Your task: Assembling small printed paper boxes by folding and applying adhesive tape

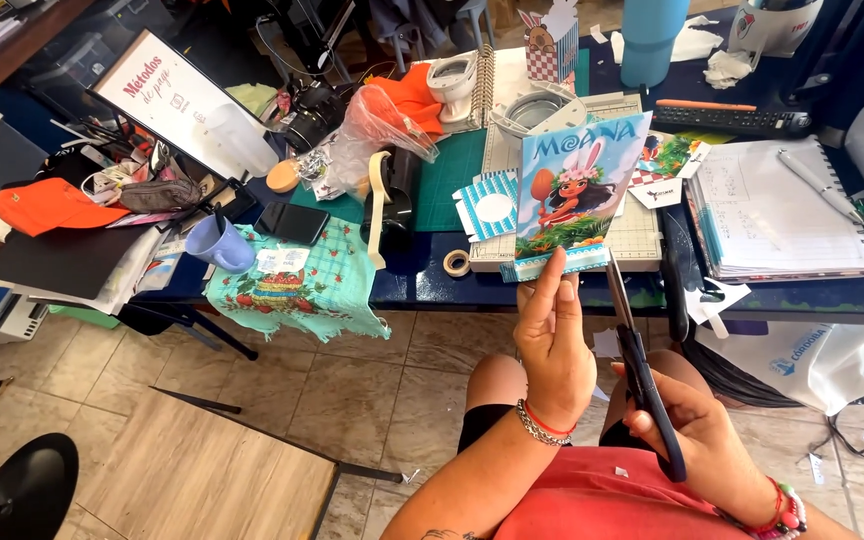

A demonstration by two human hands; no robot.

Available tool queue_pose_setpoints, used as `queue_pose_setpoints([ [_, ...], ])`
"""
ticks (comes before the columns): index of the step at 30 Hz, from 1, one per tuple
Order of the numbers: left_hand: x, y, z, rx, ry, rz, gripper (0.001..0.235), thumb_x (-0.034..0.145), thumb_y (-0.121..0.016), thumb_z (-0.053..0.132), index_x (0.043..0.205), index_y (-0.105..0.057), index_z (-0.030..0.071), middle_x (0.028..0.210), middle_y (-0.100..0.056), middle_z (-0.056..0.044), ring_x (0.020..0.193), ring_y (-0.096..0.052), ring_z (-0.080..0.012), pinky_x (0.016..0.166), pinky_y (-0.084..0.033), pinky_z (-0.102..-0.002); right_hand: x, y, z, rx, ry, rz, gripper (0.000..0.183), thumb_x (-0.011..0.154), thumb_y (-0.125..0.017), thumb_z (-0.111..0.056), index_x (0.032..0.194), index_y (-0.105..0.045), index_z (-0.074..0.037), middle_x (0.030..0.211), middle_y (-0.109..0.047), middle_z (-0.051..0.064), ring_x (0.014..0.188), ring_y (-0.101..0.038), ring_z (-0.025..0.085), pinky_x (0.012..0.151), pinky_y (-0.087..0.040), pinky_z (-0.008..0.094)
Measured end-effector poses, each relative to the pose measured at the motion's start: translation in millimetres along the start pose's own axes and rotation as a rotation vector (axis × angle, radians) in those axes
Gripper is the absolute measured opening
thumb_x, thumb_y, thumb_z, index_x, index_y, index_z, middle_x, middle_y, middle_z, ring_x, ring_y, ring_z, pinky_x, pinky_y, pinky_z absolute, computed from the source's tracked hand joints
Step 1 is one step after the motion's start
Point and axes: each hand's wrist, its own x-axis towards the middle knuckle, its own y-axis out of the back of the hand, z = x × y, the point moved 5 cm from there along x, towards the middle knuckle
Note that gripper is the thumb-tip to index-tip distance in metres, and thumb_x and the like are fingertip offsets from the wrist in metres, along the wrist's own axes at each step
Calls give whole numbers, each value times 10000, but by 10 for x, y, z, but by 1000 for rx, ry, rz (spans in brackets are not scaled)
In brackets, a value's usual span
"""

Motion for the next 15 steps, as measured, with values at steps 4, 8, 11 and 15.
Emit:
queue_pose_setpoints([
  [4,5,5,1,-33,18,7,343,1083,-536,120,1414,-609,70,1191,-543,-57,1247,-566,-149,1109,-512,-303,5,7,14,-4,-4,35,587,853,-752,-193,1406,-671,-16,839,-594,15,686,-476,106,604,-429,239],
  [8,5,5,41,32,-1,4,348,1085,-538,128,1423,-602,74,1215,-557,-60,1286,-563,-161,1148,-443,-311,2,10,-2,-49,-6,44,601,849,-752,-227,1412,-673,-31,834,-579,0,678,-451,100,590,-411,236],
  [11,1,10,51,54,-21,-9,354,1094,-525,144,1434,-592,71,1177,-534,-65,1215,-570,-149,1099,-469,-298,-10,21,3,-86,-33,68,594,833,-773,-204,1399,-691,-45,919,-660,-10,721,-497,86,627,-456,232],
  [15,-13,18,19,50,-41,-11,348,1095,-522,125,1431,-592,70,1205,-534,-72,1266,-563,-169,1129,-455,-310,-13,26,0,-103,-44,95,616,820,-772,-194,1410,-683,-44,1100,-730,-5,818,-559,76,706,-487,224],
])
